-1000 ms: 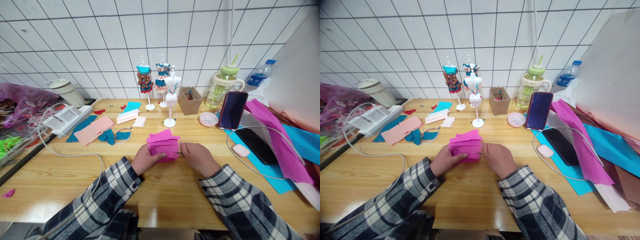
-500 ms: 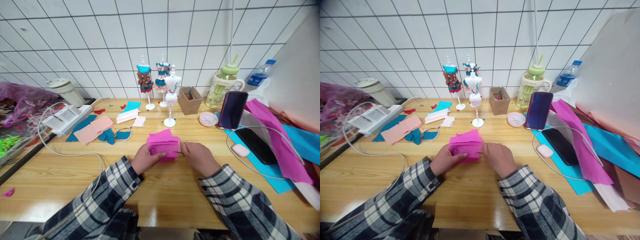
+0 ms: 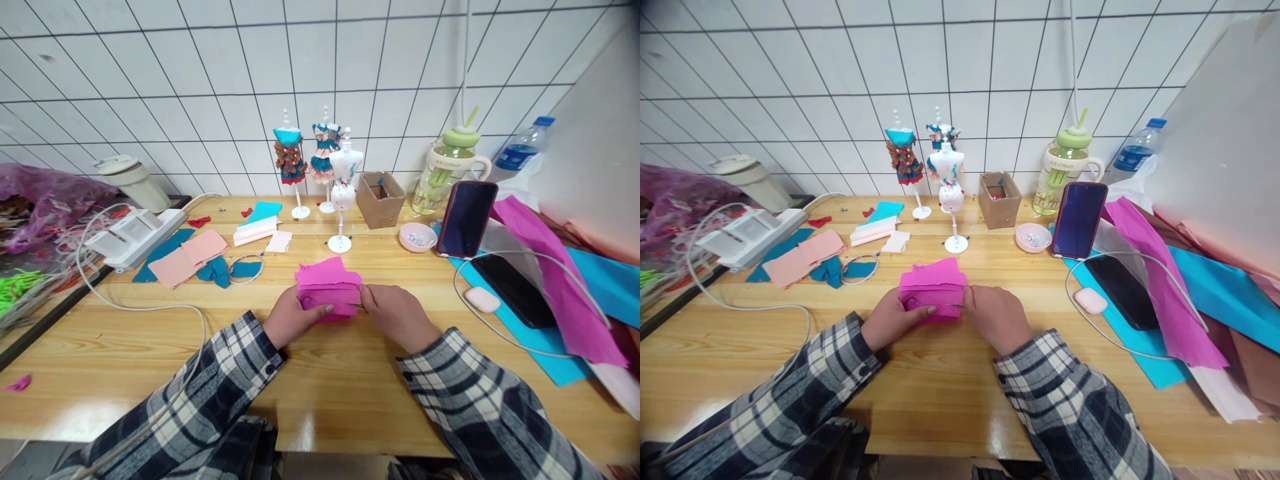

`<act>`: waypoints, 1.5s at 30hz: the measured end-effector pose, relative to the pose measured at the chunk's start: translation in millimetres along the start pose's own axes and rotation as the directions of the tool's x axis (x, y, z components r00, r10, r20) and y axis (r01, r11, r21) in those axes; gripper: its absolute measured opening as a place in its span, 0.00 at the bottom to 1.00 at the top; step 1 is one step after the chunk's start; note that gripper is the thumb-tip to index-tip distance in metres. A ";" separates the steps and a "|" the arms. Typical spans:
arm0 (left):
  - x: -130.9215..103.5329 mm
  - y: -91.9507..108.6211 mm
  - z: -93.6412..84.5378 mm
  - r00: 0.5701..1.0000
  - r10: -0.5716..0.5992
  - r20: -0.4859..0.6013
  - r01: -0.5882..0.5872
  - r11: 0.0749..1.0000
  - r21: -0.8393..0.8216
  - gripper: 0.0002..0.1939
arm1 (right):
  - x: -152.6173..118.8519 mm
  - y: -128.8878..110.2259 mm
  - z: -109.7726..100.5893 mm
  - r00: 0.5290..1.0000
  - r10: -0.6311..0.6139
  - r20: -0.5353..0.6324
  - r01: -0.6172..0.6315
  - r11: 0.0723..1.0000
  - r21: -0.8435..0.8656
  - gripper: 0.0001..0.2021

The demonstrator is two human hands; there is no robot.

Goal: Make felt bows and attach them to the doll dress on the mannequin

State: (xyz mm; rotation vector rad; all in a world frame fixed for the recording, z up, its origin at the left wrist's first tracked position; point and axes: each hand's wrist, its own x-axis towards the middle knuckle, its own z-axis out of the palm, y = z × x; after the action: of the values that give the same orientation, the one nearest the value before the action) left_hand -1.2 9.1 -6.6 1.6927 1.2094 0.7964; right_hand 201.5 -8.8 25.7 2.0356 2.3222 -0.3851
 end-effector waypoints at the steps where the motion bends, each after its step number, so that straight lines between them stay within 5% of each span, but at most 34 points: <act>1: -0.1 0.1 0.1 1.000 0.001 0.001 -0.001 1.000 0.000 0.26 | 0.2 0.0 0.4 1.000 0.002 -0.002 -0.002 1.000 0.004 0.23; 45: -0.7 2.2 2.4 1.000 -0.026 -0.002 0.026 1.000 0.003 0.25 | -1.8 -4.9 2.2 0.998 0.040 -0.056 -0.042 0.999 -0.031 0.24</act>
State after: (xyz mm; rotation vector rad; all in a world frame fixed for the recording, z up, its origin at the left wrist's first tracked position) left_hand 1.5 7.4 -5.6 1.6754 1.2316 0.7810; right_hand 196.7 -11.6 24.7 2.1023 2.2973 -0.2917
